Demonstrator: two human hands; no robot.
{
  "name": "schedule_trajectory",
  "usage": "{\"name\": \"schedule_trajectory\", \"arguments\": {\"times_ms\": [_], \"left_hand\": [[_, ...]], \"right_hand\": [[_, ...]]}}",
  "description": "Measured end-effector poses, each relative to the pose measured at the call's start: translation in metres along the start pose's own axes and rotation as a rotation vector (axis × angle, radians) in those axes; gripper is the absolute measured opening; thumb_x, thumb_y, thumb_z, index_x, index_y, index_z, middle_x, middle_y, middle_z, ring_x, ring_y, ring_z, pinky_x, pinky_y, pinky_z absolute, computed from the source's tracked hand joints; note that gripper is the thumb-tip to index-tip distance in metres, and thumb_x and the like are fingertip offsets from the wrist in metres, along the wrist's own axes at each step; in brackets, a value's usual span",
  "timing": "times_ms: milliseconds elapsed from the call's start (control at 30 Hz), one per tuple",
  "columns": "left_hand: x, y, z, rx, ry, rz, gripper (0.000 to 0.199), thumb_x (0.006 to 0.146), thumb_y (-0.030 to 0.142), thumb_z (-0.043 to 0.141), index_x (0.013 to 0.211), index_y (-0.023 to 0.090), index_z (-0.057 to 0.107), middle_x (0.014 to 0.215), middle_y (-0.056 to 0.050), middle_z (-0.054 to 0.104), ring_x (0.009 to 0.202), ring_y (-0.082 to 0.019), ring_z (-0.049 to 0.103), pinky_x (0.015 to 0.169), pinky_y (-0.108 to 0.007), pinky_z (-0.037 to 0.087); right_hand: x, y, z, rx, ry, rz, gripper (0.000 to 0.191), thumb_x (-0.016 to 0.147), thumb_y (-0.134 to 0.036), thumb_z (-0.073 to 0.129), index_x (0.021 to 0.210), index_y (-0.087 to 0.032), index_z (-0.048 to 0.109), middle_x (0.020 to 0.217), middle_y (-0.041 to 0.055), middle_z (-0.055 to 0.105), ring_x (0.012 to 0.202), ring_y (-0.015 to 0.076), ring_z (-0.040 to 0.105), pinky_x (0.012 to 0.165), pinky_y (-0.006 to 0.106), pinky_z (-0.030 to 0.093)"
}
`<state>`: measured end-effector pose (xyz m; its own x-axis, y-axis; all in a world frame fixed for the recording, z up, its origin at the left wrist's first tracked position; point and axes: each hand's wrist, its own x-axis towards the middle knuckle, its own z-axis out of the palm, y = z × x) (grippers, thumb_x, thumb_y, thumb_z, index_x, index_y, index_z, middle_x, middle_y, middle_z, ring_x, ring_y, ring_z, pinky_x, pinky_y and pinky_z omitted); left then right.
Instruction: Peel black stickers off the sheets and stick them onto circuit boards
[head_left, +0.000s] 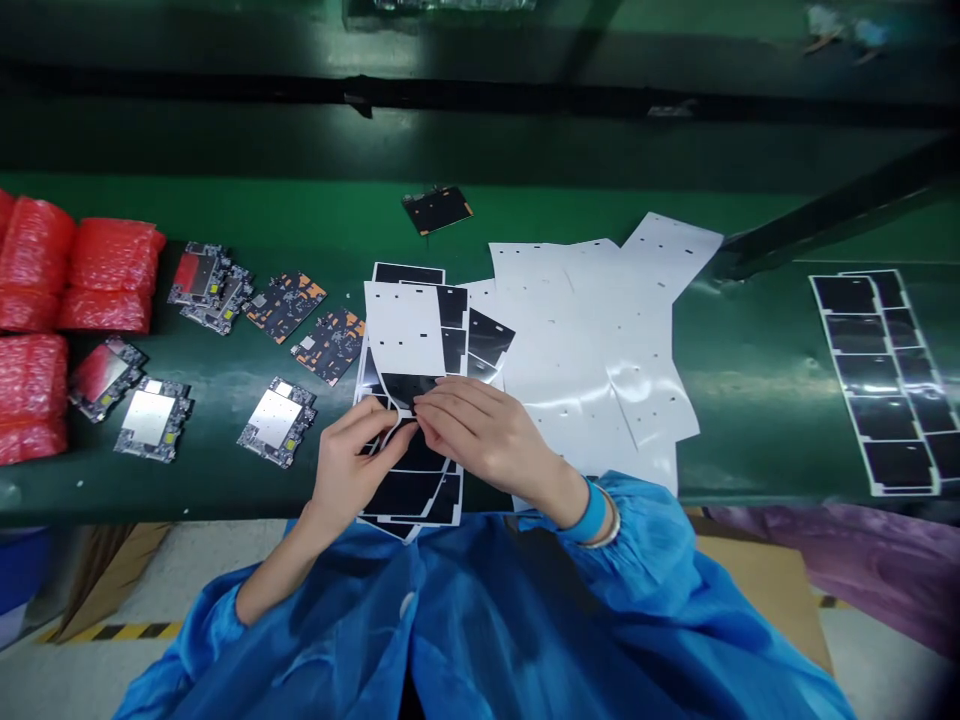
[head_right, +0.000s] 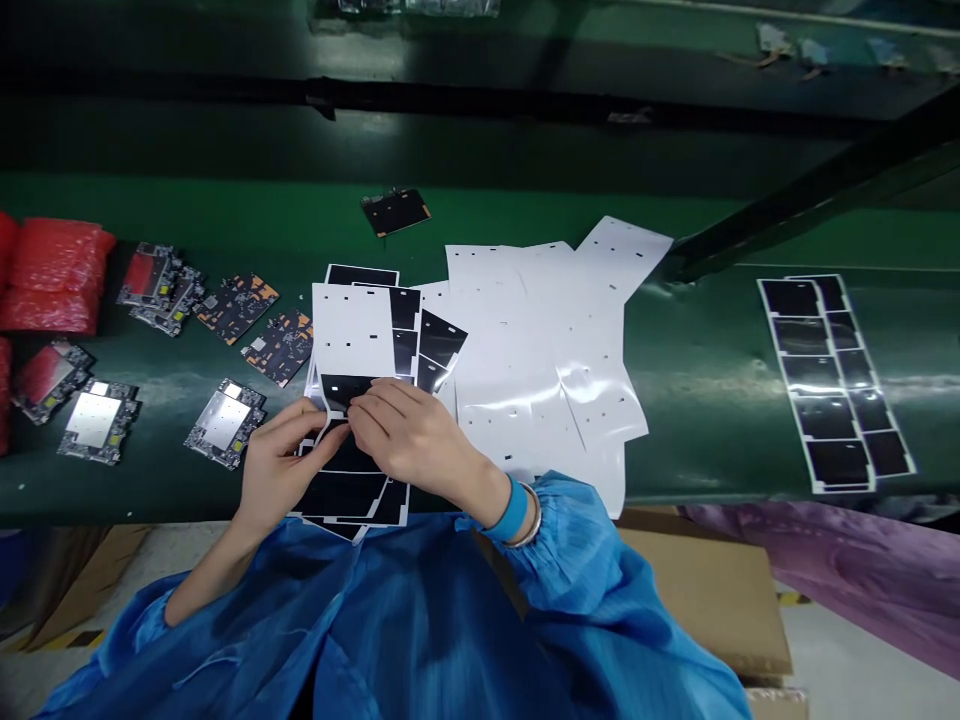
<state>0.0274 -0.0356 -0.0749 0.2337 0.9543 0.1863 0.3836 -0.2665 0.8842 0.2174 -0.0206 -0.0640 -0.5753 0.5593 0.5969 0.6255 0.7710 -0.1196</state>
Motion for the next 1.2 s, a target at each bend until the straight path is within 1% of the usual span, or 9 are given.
{"name": "schedule_trajectory", "arguments": {"times_ms": [167, 333, 500, 633, 767, 833, 967, 1100, 1200], "left_hand": [[-0.001, 0.000, 0.000, 0.003, -0.023, 0.012, 0.009, 0.091, 0.015, 0.066, 0.083, 0.018, 0.069, 0.071, 0.004, 0.052, 0.062, -0.008, 0.050, 0.056, -0.020, 0.039], [0.001, 0.003, 0.003, 0.001, -0.038, 0.028, 0.010, 0.091, 0.014, 0.066, 0.082, 0.018, 0.067, 0.071, 0.004, 0.049, 0.063, -0.008, 0.049, 0.056, -0.020, 0.038], [0.000, 0.006, 0.005, 0.004, -0.077, -0.043, 0.010, 0.091, 0.019, 0.065, 0.082, 0.019, 0.061, 0.069, 0.005, 0.046, 0.060, -0.008, 0.047, 0.056, -0.020, 0.039], [-0.011, -0.011, 0.002, -0.006, -0.047, -0.167, 0.030, 0.092, 0.024, 0.064, 0.116, 0.023, 0.046, 0.069, 0.008, 0.044, 0.060, -0.010, 0.050, 0.061, -0.020, 0.045], [-0.017, -0.026, 0.006, 0.508, 0.018, -0.010, 0.021, 0.093, 0.021, 0.063, 0.112, 0.021, 0.057, 0.098, -0.006, 0.053, 0.092, -0.022, 0.055, 0.084, -0.039, 0.051], [-0.016, -0.023, 0.010, 0.625, 0.027, 0.054, 0.023, 0.094, 0.022, 0.062, 0.117, 0.020, 0.062, 0.117, -0.013, 0.049, 0.107, -0.027, 0.053, 0.093, -0.047, 0.050], [-0.016, -0.011, 0.010, 0.400, -0.050, 0.082, 0.029, 0.097, 0.027, 0.059, 0.125, 0.023, 0.063, 0.124, -0.012, 0.047, 0.119, -0.026, 0.054, 0.100, -0.042, 0.053], [-0.025, -0.007, -0.001, 0.342, -0.118, -0.001, 0.021, 0.096, 0.031, 0.060, 0.111, 0.024, 0.072, 0.132, -0.010, 0.050, 0.138, -0.030, 0.043, 0.114, -0.044, 0.047], [-0.025, -0.007, -0.010, 0.376, -0.204, 0.043, 0.026, 0.096, 0.032, 0.059, 0.117, 0.023, 0.071, 0.136, -0.012, 0.049, 0.135, -0.029, 0.045, 0.114, -0.045, 0.046]], "right_hand": [[-0.006, 0.001, -0.002, 0.174, 0.006, 0.167, 0.011, 0.096, -0.012, 0.062, 0.091, -0.015, 0.072, 0.086, 0.0049, 0.080, 0.081, 0.0167, 0.076, 0.080, 0.031, 0.067], [-0.008, -0.001, -0.007, 0.159, 0.016, 0.105, 0.008, 0.095, -0.012, 0.063, 0.096, -0.012, 0.072, 0.095, 0.0091, 0.082, 0.087, 0.0192, 0.077, 0.088, 0.034, 0.066], [-0.007, -0.003, -0.004, 0.162, 0.039, 0.187, 0.014, 0.093, -0.008, 0.061, 0.087, -0.017, 0.070, 0.079, 0.0048, 0.078, 0.075, 0.0173, 0.073, 0.072, 0.033, 0.064], [-0.014, 0.010, -0.014, 0.423, 0.178, 0.585, 0.013, 0.090, -0.012, 0.064, 0.084, -0.021, 0.069, 0.079, 0.0007, 0.076, 0.074, 0.0158, 0.073, 0.069, 0.031, 0.062], [-0.019, 0.009, -0.020, 0.535, 0.445, 0.932, 0.013, 0.090, -0.015, 0.067, 0.083, -0.024, 0.072, 0.075, -0.0032, 0.075, 0.068, 0.0141, 0.072, 0.062, 0.028, 0.061], [-0.017, -0.002, -0.015, 0.608, 0.414, 0.848, 0.015, 0.090, -0.013, 0.067, 0.089, -0.026, 0.075, 0.085, -0.0023, 0.079, 0.080, 0.0156, 0.075, 0.073, 0.031, 0.063], [-0.014, -0.020, -0.001, 0.836, 0.253, 0.641, 0.025, 0.093, -0.015, 0.067, 0.111, -0.030, 0.075, 0.112, 0.0027, 0.079, 0.109, 0.0196, 0.073, 0.098, 0.041, 0.059], [-0.020, -0.009, 0.006, 0.982, 0.348, 0.965, 0.026, 0.087, -0.030, 0.076, 0.113, -0.031, 0.072, 0.110, 0.0028, 0.077, 0.105, 0.0200, 0.073, 0.093, 0.041, 0.060], [-0.023, 0.000, 0.011, 1.166, 0.165, 1.096, 0.021, 0.080, -0.042, 0.080, 0.092, -0.026, 0.073, 0.079, -0.0005, 0.074, 0.075, 0.0171, 0.072, 0.071, 0.034, 0.062]]}}
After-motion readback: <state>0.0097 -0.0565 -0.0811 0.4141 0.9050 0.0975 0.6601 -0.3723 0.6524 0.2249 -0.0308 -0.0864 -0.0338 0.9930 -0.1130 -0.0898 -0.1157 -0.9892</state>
